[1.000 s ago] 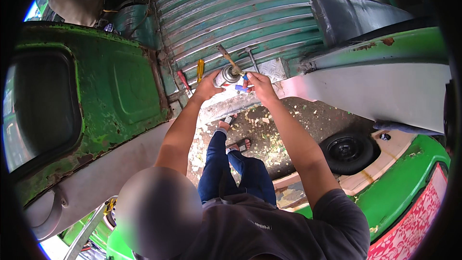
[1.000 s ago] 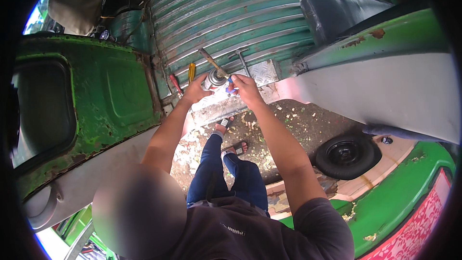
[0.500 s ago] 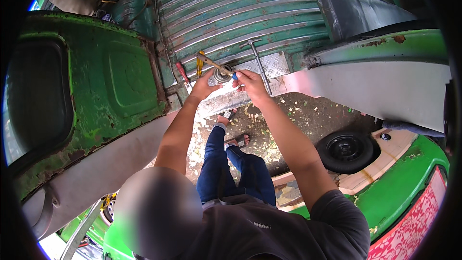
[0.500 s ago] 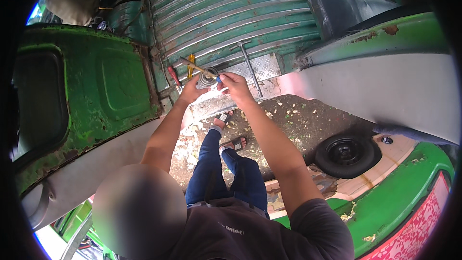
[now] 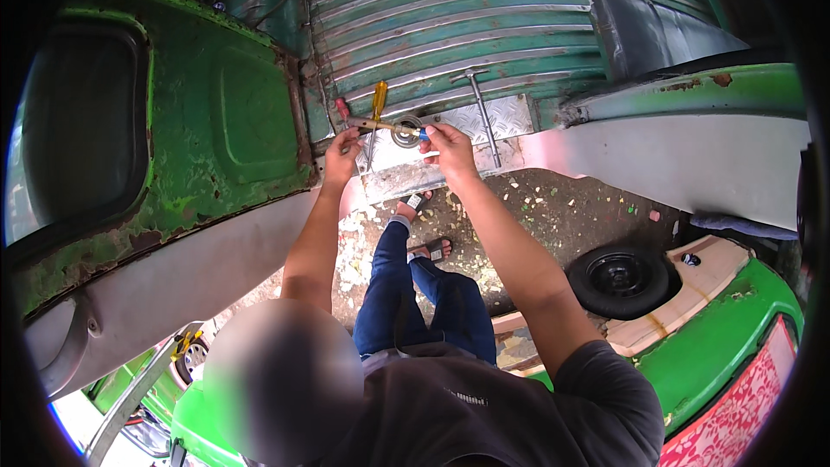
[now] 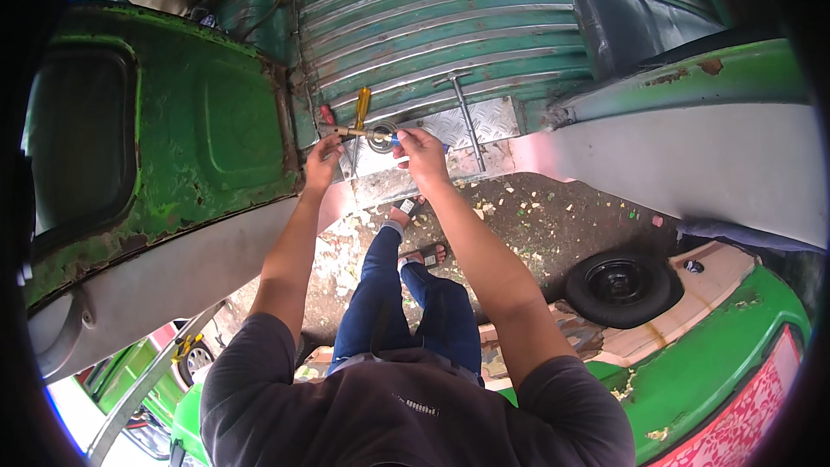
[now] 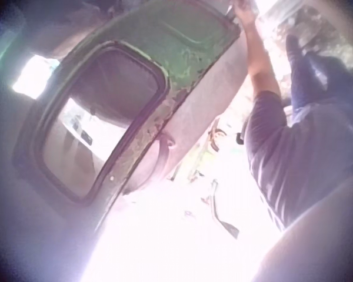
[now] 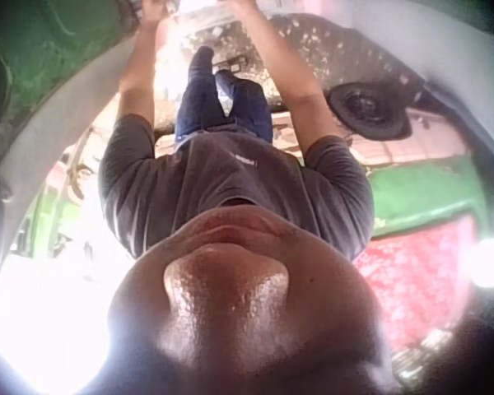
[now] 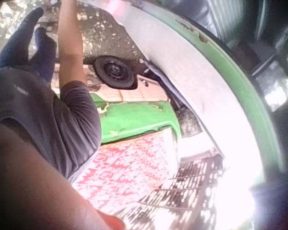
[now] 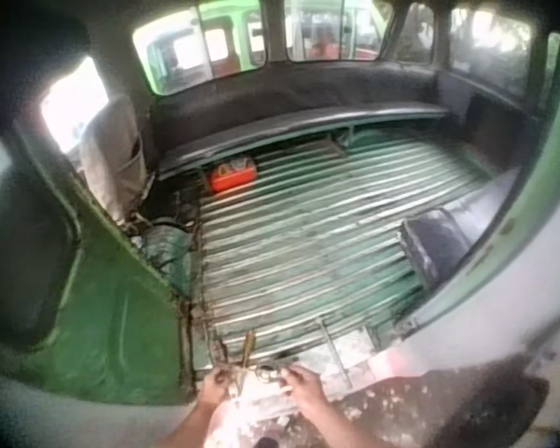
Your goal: The person uses a blowtorch to heat a damaged section of a green vehicle panel, then uses a hammer to tap and reshape the metal. The person alternates between heating and hammering to gradually flatten the dented area.
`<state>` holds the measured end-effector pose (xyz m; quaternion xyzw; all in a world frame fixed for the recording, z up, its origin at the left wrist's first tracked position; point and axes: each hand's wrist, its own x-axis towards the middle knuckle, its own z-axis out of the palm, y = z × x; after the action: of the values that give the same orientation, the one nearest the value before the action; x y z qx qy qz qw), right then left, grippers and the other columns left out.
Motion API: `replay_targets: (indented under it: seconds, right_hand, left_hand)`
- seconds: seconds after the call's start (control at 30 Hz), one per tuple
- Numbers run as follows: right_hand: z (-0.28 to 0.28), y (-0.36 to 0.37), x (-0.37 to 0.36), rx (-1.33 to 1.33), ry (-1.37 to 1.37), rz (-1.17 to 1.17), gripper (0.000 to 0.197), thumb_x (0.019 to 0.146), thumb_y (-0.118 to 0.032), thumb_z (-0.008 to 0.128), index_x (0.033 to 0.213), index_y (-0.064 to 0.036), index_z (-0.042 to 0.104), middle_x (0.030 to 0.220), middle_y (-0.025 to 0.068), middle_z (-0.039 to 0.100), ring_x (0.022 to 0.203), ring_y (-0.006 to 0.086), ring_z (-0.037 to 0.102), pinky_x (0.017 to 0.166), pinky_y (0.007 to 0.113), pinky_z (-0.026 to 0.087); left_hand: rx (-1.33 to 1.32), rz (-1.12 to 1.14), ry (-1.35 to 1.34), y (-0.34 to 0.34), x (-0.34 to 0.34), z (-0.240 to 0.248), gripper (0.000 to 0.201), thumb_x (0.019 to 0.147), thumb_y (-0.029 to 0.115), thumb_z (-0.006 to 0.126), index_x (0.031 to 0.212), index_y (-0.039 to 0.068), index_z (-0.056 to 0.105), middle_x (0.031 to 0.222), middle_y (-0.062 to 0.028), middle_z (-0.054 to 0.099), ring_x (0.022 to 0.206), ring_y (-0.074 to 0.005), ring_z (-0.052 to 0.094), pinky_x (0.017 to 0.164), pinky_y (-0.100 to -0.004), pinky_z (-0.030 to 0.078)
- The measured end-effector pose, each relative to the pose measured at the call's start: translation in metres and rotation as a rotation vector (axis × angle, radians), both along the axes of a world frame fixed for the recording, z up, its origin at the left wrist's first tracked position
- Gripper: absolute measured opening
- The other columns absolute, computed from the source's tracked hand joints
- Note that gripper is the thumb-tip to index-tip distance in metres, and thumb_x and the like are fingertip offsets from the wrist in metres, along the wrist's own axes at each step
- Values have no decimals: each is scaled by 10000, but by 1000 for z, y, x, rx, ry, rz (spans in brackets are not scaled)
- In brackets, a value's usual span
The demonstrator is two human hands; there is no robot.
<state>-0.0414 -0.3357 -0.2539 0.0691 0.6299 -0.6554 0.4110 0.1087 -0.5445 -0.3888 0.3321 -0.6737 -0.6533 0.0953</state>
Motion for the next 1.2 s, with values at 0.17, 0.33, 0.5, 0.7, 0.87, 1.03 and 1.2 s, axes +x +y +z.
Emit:
replay_targets:
  seconds: [0.17,0.33,0.5,0.7,0.87,1.03,1.2]
  right_hand:
    - [1,-3,5,-1,-1,-3,205,966,-229,610,1063,-51,644,795,27,657,709,102,628,579,256,512]
    - [0,-1,5,-25,-40,-12,180,972,-213,588,1080,-78,642,819,22,639,736,119,632,603,279,524]
    - [6,0,6,-22,-49,-6,152,982,-177,559,1093,-102,632,824,30,639,695,98,620,549,258,518]
    - [3,1,3,-2,-10,38,183,966,-228,594,1094,-101,627,833,21,637,720,109,636,587,268,513]
    - [0,0,3,34,43,59,173,933,-207,647,1059,-90,628,820,14,640,720,97,631,578,264,507]
    - [-5,-1,0,12,84,83,148,920,-168,652,1036,-81,622,807,8,640,714,90,625,573,251,499]
    - [-5,3,0,50,62,81,136,917,-146,642,1028,-71,617,818,9,637,716,88,622,561,240,493]
  left_hand:
    - [83,113,52,3,21,-13,339,897,73,655,1219,-13,595,1109,-98,654,973,-155,614,893,-291,485]
    - [108,108,54,4,25,-8,328,905,68,641,1218,-17,594,1103,-97,657,972,-149,614,910,-278,475]
    - [150,127,8,0,22,-2,308,919,58,624,1214,-23,594,1089,-79,657,988,-133,603,915,-264,465]
    - [173,169,-16,-5,20,6,287,936,71,619,1205,-28,598,1078,-60,659,999,-123,600,922,-257,458]
    - [183,182,-42,-10,16,18,285,947,78,609,1210,-28,595,1092,-66,655,1025,-126,598,931,-257,455]
    - [201,198,-51,-11,15,22,295,949,77,604,1223,-30,588,1102,-72,652,1031,-134,599,942,-258,453]
    - [179,181,-69,-12,16,19,304,949,84,606,1229,-34,585,1110,-77,649,1046,-142,598,951,-263,453]
